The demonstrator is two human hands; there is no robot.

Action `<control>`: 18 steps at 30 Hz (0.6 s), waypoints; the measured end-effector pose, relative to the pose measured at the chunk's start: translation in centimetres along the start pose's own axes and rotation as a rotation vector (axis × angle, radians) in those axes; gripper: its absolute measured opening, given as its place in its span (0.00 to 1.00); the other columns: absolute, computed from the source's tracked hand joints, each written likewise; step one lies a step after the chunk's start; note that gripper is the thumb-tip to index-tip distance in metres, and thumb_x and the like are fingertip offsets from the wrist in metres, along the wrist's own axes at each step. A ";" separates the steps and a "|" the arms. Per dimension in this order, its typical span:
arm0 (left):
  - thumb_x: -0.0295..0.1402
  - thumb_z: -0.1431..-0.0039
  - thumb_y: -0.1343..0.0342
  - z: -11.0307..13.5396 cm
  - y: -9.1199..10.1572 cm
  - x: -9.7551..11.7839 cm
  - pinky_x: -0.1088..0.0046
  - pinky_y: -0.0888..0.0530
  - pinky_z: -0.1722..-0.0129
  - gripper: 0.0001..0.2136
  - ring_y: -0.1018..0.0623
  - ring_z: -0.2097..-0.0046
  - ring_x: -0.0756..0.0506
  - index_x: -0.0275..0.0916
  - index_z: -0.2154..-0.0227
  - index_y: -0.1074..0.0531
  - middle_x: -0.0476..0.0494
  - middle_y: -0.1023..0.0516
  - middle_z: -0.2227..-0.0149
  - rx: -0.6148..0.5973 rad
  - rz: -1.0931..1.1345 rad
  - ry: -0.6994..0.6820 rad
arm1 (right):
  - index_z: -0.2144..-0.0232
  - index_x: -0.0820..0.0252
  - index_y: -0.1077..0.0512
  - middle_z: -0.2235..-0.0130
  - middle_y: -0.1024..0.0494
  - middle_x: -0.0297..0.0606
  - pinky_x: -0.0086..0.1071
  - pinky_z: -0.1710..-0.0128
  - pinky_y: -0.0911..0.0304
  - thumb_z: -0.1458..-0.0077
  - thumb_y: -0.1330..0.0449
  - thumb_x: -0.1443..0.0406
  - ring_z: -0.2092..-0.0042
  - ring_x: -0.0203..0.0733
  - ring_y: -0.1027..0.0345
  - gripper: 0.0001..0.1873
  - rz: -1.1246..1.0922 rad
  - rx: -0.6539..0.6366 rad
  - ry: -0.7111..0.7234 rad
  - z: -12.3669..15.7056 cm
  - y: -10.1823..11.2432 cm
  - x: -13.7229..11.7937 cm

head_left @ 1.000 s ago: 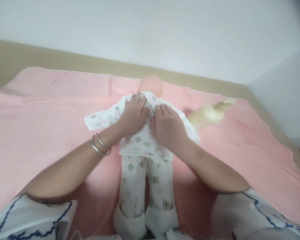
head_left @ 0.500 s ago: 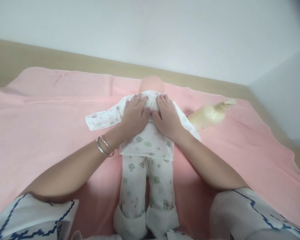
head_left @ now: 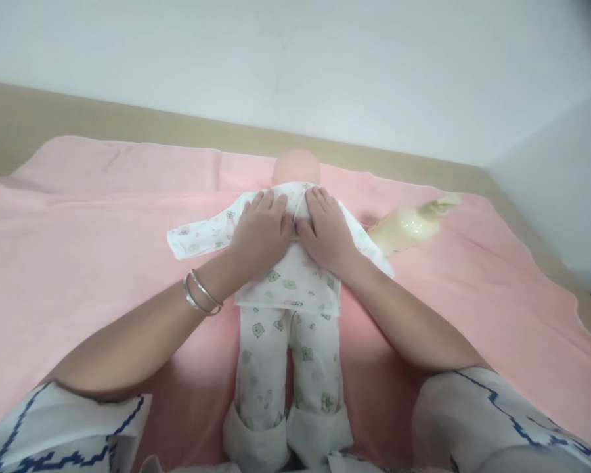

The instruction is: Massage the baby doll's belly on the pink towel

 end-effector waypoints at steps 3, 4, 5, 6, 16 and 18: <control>0.30 0.30 0.61 1.1 0.5 1.4 0.49 0.36 0.29 0.22 0.34 0.31 0.32 0.25 0.42 0.30 0.26 0.29 0.37 -0.008 -0.115 -0.065 | 0.30 0.79 0.46 0.27 0.46 0.57 0.55 0.26 0.56 0.36 0.58 0.62 0.25 0.57 0.55 0.36 0.041 -0.035 0.010 0.0 0.1 -0.1; 0.29 0.30 0.60 1.5 0.5 1.9 0.50 0.36 0.29 0.21 0.34 0.31 0.32 0.26 0.42 0.29 0.27 0.28 0.38 -0.019 -0.141 -0.092 | 0.30 0.81 0.47 0.27 0.47 0.58 0.54 0.26 0.56 0.35 0.58 0.62 0.25 0.58 0.56 0.36 0.061 -0.055 0.022 0.0 0.1 -0.2; 0.27 0.31 0.59 1.9 0.5 2.4 0.51 0.36 0.29 0.21 0.34 0.30 0.33 0.26 0.42 0.28 0.28 0.27 0.38 -0.033 -0.162 -0.115 | 0.30 0.82 0.48 0.27 0.47 0.59 0.54 0.25 0.56 0.35 0.58 0.62 0.25 0.59 0.56 0.37 0.082 -0.077 0.037 0.0 0.2 -0.3; 0.26 0.32 0.59 2.2 0.4 2.7 0.52 0.36 0.28 0.22 0.34 0.30 0.33 0.26 0.41 0.29 0.29 0.27 0.38 -0.049 -0.177 -0.130 | 0.30 0.83 0.48 0.27 0.47 0.59 0.53 0.25 0.57 0.34 0.58 0.62 0.25 0.59 0.57 0.37 0.102 -0.099 0.052 0.0 0.2 -0.4; 0.27 0.32 0.64 0.6 0.3 1.5 0.50 0.35 0.29 0.23 0.31 0.33 0.34 0.27 0.51 0.24 0.31 0.22 0.47 -0.058 -0.138 -0.229 | 0.31 0.83 0.45 0.30 0.40 0.63 0.56 0.28 0.48 0.31 0.58 0.62 0.27 0.61 0.49 0.34 0.195 -0.095 0.062 1.3 0.9 -1.6; 0.27 0.32 0.64 0.1 0.4 1.3 0.50 0.34 0.30 0.22 0.29 0.36 0.34 0.27 0.55 0.23 0.30 0.21 0.51 -0.070 -0.136 -0.277 | 0.32 0.84 0.43 0.31 0.37 0.64 0.54 0.29 0.46 0.31 0.57 0.62 0.28 0.62 0.46 0.34 0.222 -0.078 0.062 2.2 1.2 -2.5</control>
Point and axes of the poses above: each hand's wrist, its own z-axis away from the middle knuckle, its own y-axis out of the back of the hand, x = y × z, the point moved 7 cm from there along -z, towards the middle knuckle
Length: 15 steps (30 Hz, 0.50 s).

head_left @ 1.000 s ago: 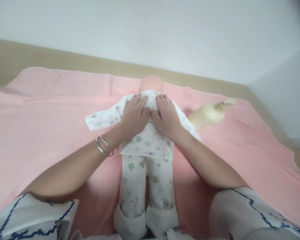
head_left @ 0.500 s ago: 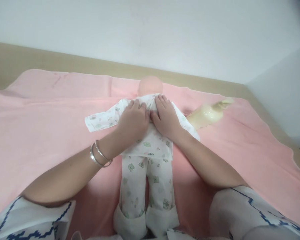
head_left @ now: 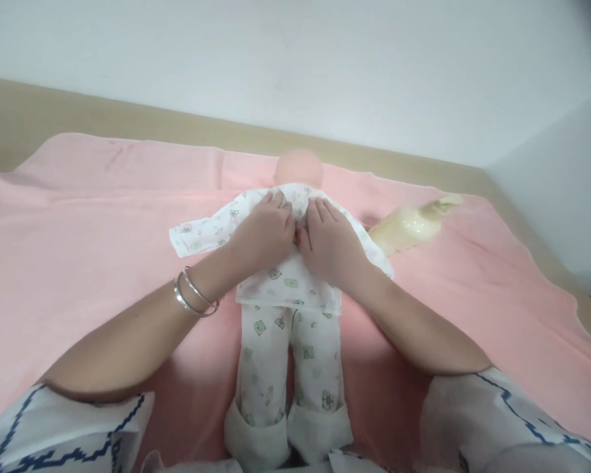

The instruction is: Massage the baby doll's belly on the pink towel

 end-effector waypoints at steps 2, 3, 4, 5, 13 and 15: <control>0.29 0.31 0.64 -0.4 0.0 -0.4 0.50 0.32 0.32 0.22 0.27 0.38 0.35 0.30 0.57 0.22 0.31 0.21 0.51 0.001 0.024 -0.032 | 0.34 0.84 0.40 0.33 0.34 0.64 0.53 0.30 0.44 0.30 0.57 0.62 0.30 0.63 0.42 0.32 0.040 0.018 0.004 0.9 0.5 -0.9; 0.31 0.30 0.63 -0.5 0.0 -0.7 0.50 0.32 0.32 0.22 0.27 0.37 0.35 0.30 0.57 0.22 0.31 0.21 0.50 0.008 0.040 -0.027 | 0.34 0.84 0.39 0.34 0.33 0.65 0.53 0.31 0.43 0.30 0.57 0.63 0.31 0.63 0.40 0.32 0.062 0.027 0.007 1.3 0.7 -1.3; 0.32 0.30 0.64 -0.6 -0.1 -1.0 0.50 0.33 0.32 0.22 0.28 0.36 0.35 0.30 0.55 0.23 0.31 0.22 0.46 0.017 0.056 -0.006 | 0.35 0.84 0.38 0.35 0.32 0.65 0.53 0.32 0.42 0.30 0.57 0.63 0.32 0.63 0.39 0.31 0.083 0.033 0.009 1.5 0.8 -1.6; 0.32 0.29 0.64 -0.6 -0.3 -1.4 0.49 0.34 0.31 0.23 0.30 0.34 0.34 0.29 0.52 0.24 0.29 0.25 0.42 0.025 0.068 0.025 | 0.35 0.84 0.37 0.36 0.31 0.65 0.53 0.32 0.41 0.30 0.57 0.63 0.32 0.64 0.38 0.31 0.100 0.034 0.010 1.7 0.9 -1.9; 0.34 0.27 0.67 -0.4 -1.2 -2.1 0.46 0.40 0.29 0.25 0.38 0.29 0.33 0.24 0.36 0.39 0.24 0.36 0.32 0.097 0.060 0.127 | 0.41 0.74 0.29 0.42 0.23 0.58 0.46 0.39 0.34 0.31 0.54 0.64 0.38 0.58 0.30 0.25 0.036 -0.016 -0.007 0.1 1.5 -0.8; 0.33 0.28 0.66 -0.2 -1.0 -1.5 0.47 0.37 0.30 0.24 0.33 0.32 0.34 0.24 0.40 0.34 0.25 0.30 0.36 0.123 0.020 0.129 | 0.45 0.69 0.27 0.45 0.20 0.54 0.45 0.42 0.32 0.32 0.54 0.65 0.42 0.55 0.27 0.22 -0.007 -0.027 -0.042 -0.6 1.5 -0.1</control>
Point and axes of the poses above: each hand's wrist, its own z-axis away from the middle knuckle, its own y-axis out of the back of the hand, x = y × z, the point moved 7 cm from there along -z, towards the middle knuckle
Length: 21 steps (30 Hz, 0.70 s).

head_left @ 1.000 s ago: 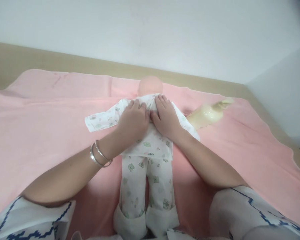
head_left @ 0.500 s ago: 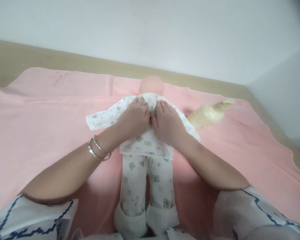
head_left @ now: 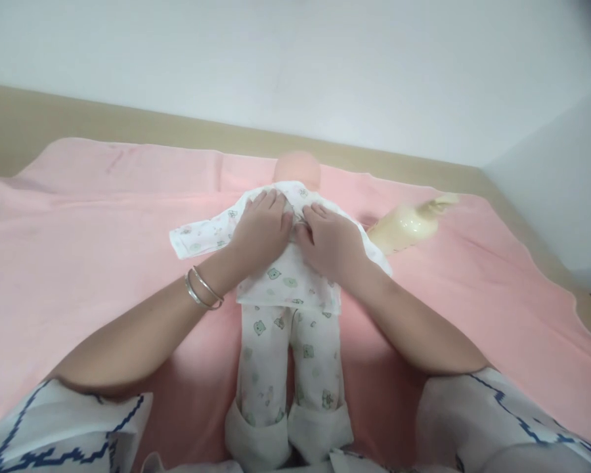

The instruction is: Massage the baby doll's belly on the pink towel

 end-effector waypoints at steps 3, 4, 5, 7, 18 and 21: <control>0.28 0.30 0.63 0.8 0.6 1.4 0.51 0.34 0.30 0.20 0.28 0.37 0.36 0.28 0.49 0.26 0.29 0.23 0.46 0.030 -0.085 -0.035 | 0.46 0.69 0.29 0.45 0.22 0.55 0.45 0.42 0.32 0.33 0.55 0.65 0.42 0.54 0.28 0.21 -0.067 0.021 -0.019 -1.1 -0.6 1.1; 0.27 0.31 0.61 1.2 0.8 2.0 0.52 0.33 0.31 0.20 0.27 0.38 0.36 0.29 0.51 0.25 0.30 0.21 0.48 0.025 -0.124 -0.060 | 0.46 0.70 0.30 0.44 0.23 0.57 0.46 0.41 0.33 0.33 0.55 0.65 0.41 0.55 0.30 0.22 -0.083 0.040 -0.007 -1.4 -0.9 1.4; 0.26 0.32 0.60 1.6 1.0 2.6 0.52 0.32 0.31 0.19 0.26 0.39 0.36 0.30 0.51 0.24 0.31 0.21 0.49 0.011 -0.166 -0.090 | 0.45 0.71 0.31 0.42 0.25 0.58 0.48 0.39 0.35 0.33 0.56 0.65 0.39 0.56 0.32 0.23 -0.094 0.058 0.009 -1.6 -1.2 1.6; 0.24 0.33 0.58 2.3 1.0 3.8 0.53 0.33 0.31 0.20 0.26 0.38 0.35 0.28 0.48 0.24 0.30 0.21 0.48 -0.052 -0.251 -0.174 | 0.43 0.75 0.33 0.38 0.29 0.61 0.52 0.34 0.41 0.32 0.57 0.64 0.34 0.58 0.37 0.25 -0.093 0.076 0.042 -2.0 -1.7 1.9; 0.31 0.29 0.65 0.3 0.4 1.0 0.49 0.42 0.26 0.25 0.42 0.26 0.34 0.23 0.39 0.32 0.26 0.33 0.33 -0.163 0.000 -0.082 | 0.32 0.83 0.44 0.31 0.39 0.64 0.55 0.29 0.48 0.30 0.59 0.62 0.28 0.61 0.47 0.33 0.005 0.014 0.062 -1.0 -1.8 1.2; 0.35 0.29 0.65 -0.4 -0.1 -0.1 0.45 0.45 0.27 0.27 0.44 0.25 0.33 0.25 0.35 0.39 0.25 0.41 0.29 -0.134 0.082 -0.025 | 0.33 0.82 0.41 0.34 0.33 0.64 0.55 0.32 0.44 0.29 0.60 0.62 0.30 0.61 0.42 0.32 0.025 0.059 0.021 0.3 -1.4 0.3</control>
Point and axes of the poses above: each hand's wrist, its own z-axis away from the middle knuckle, its own y-axis out of the back of the hand, x = y × z, the point moved 7 cm from there along -z, towards the middle knuckle
